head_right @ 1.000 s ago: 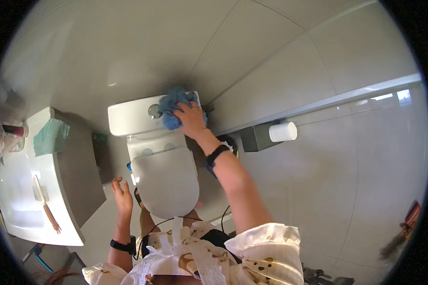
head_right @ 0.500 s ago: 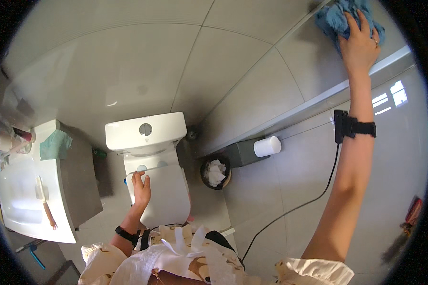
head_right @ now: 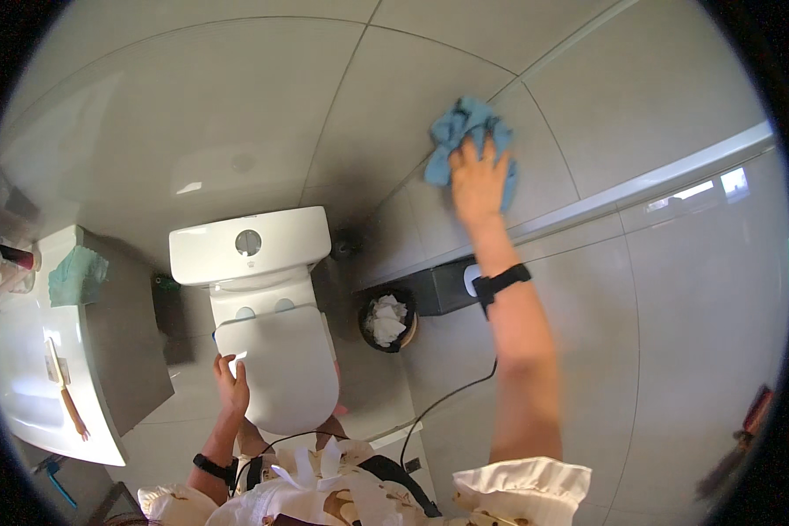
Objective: The person wipes the exterior of a toilet, including the tank and seat, with a blue cloth and then cleans the sink basin using a spray and the same cloth.
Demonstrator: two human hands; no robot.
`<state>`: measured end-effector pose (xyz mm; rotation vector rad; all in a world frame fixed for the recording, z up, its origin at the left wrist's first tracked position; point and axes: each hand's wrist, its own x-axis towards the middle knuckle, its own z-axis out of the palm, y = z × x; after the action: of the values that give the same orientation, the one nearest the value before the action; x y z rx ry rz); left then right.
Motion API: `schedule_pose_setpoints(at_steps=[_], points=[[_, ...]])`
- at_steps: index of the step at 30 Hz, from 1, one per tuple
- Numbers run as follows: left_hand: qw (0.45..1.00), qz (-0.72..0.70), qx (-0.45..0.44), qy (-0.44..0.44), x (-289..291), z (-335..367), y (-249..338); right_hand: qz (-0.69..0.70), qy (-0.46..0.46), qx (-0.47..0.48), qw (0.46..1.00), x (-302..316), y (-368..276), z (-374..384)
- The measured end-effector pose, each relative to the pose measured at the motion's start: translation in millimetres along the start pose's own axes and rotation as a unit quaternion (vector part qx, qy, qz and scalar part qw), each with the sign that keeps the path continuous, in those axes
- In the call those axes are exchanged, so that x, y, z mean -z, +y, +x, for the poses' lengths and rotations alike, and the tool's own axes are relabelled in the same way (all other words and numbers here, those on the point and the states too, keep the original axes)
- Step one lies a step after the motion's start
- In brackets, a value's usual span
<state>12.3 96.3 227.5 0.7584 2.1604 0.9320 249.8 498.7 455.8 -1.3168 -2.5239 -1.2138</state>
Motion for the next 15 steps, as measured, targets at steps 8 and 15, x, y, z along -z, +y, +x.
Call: schedule_pose_setpoints(at_steps=[8,15], points=[[0.998,0.041,-0.054,-0.004,-10.5,-5.7,-3.1,0.031,-0.175,0.141,0.974,-60.7,-67.5,-82.1],[0.997,-0.009,-0.08,-0.007,4.1,-0.6,44.1,0.069,-0.09,0.053,0.992,25.9,0.1,-70.4]])
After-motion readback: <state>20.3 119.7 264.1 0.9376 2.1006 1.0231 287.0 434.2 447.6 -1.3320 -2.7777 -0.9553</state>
